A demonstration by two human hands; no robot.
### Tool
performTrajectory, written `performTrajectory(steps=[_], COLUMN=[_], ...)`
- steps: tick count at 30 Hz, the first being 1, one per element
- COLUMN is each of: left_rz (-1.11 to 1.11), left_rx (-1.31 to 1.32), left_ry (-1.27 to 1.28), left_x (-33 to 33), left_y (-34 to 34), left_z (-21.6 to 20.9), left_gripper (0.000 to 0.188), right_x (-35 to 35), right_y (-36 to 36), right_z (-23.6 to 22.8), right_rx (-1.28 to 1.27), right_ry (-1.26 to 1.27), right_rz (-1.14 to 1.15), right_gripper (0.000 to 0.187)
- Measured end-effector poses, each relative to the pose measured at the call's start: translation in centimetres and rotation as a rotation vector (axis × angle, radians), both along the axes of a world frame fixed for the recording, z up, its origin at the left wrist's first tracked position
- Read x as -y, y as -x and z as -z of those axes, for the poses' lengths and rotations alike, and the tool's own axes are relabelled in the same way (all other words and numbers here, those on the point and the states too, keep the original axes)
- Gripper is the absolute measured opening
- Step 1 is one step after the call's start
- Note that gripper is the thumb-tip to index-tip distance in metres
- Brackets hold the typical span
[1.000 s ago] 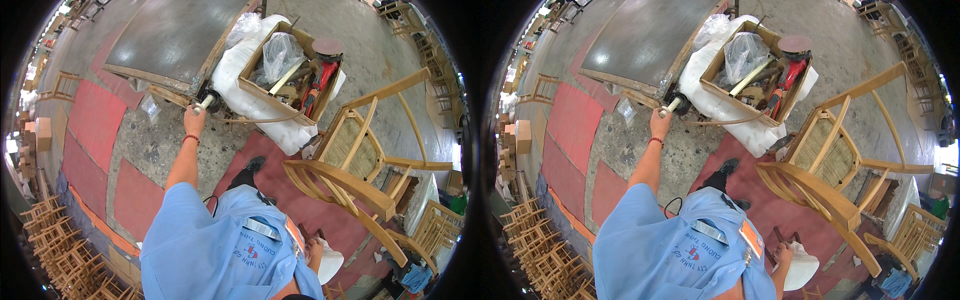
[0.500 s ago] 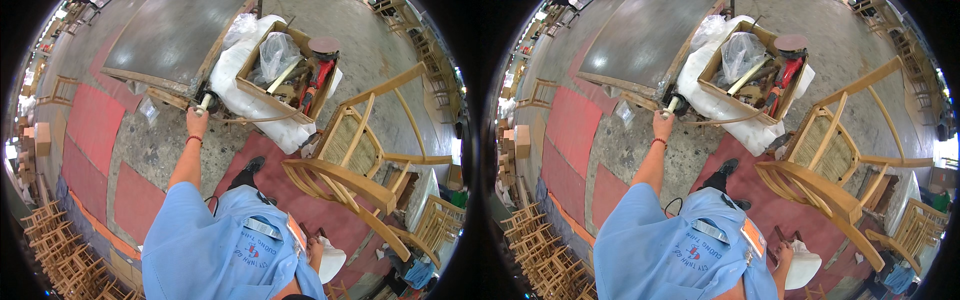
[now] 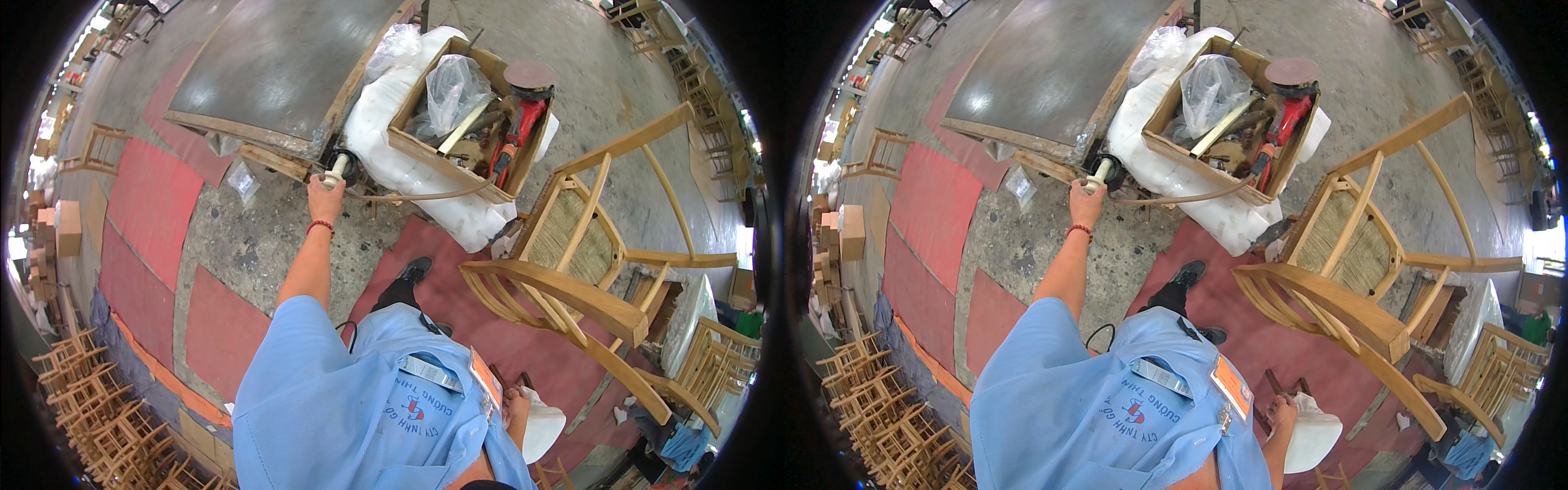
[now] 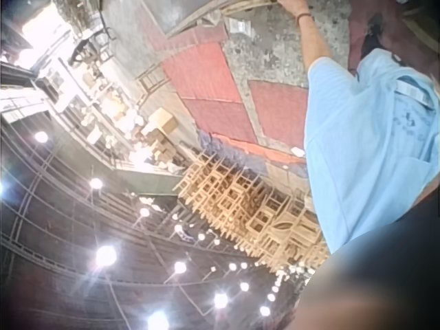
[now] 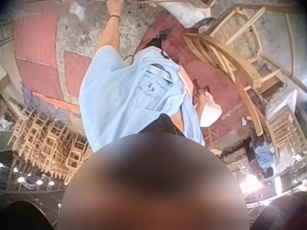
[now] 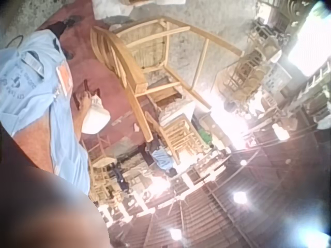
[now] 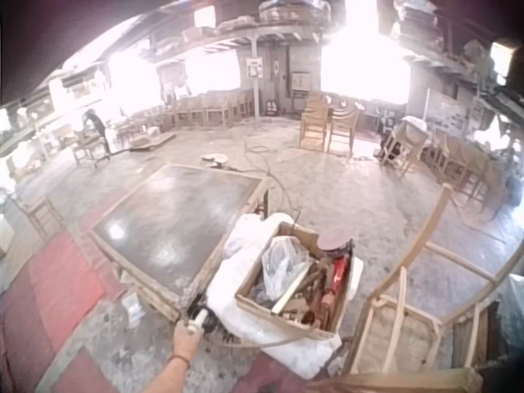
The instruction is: The person picks up a wooden chair, uses a power sander to smooth the legs, applies a white substance to the leg tips, and wipes the chair with a cloth. The process is repeated for multiple chairs in a workshop setting.
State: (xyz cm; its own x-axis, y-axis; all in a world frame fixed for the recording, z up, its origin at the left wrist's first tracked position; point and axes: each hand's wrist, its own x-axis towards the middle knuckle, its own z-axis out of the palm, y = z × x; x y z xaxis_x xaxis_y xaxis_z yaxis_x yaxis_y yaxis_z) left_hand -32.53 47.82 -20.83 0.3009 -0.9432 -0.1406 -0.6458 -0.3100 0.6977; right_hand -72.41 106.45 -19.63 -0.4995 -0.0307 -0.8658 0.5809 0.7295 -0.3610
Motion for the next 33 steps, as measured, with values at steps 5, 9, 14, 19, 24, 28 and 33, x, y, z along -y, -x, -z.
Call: performTrajectory(steps=[5,9,14,19,24,28,33], left_rz=[-0.009,0.006,0.029,0.007,0.022,0.016,0.054], left_rx=[0.013,0.046,0.056,0.000,-0.014,-0.046,-0.088], left_ry=[-0.010,-0.029,-0.040,-0.008,0.138,0.128,0.120], left_x=[-0.1,-0.2,-0.4,-0.6,-1.3,-2.8,-3.0], left_y=[-0.1,-0.5,-0.9,-0.9,-0.7,-0.8,-1.5], left_z=[-0.6,-0.6,-0.4,0.5,1.5,1.7,1.7], left_gripper=[0.059,0.058,0.052,0.041,0.034,0.031,0.027], right_x=[0.5,0.4,-0.2,0.8,7.0,16.7,32.2], right_y=[-0.1,-0.1,0.1,-0.3,-1.4,-2.7,-8.5], right_z=[-0.1,-0.1,0.3,0.2,-0.2,-0.6,-3.9], right_rx=[-0.013,0.013,0.045,0.041,-0.049,0.014,0.042], right_ry=[-0.028,-0.003,0.013,-0.052,0.061,0.069,0.463], right_rz=[-0.025,-0.033,-0.030,-0.176,-0.523,-0.775,-0.977], right_gripper=[0.034,0.033,0.031,0.031,0.038,0.038,0.039])
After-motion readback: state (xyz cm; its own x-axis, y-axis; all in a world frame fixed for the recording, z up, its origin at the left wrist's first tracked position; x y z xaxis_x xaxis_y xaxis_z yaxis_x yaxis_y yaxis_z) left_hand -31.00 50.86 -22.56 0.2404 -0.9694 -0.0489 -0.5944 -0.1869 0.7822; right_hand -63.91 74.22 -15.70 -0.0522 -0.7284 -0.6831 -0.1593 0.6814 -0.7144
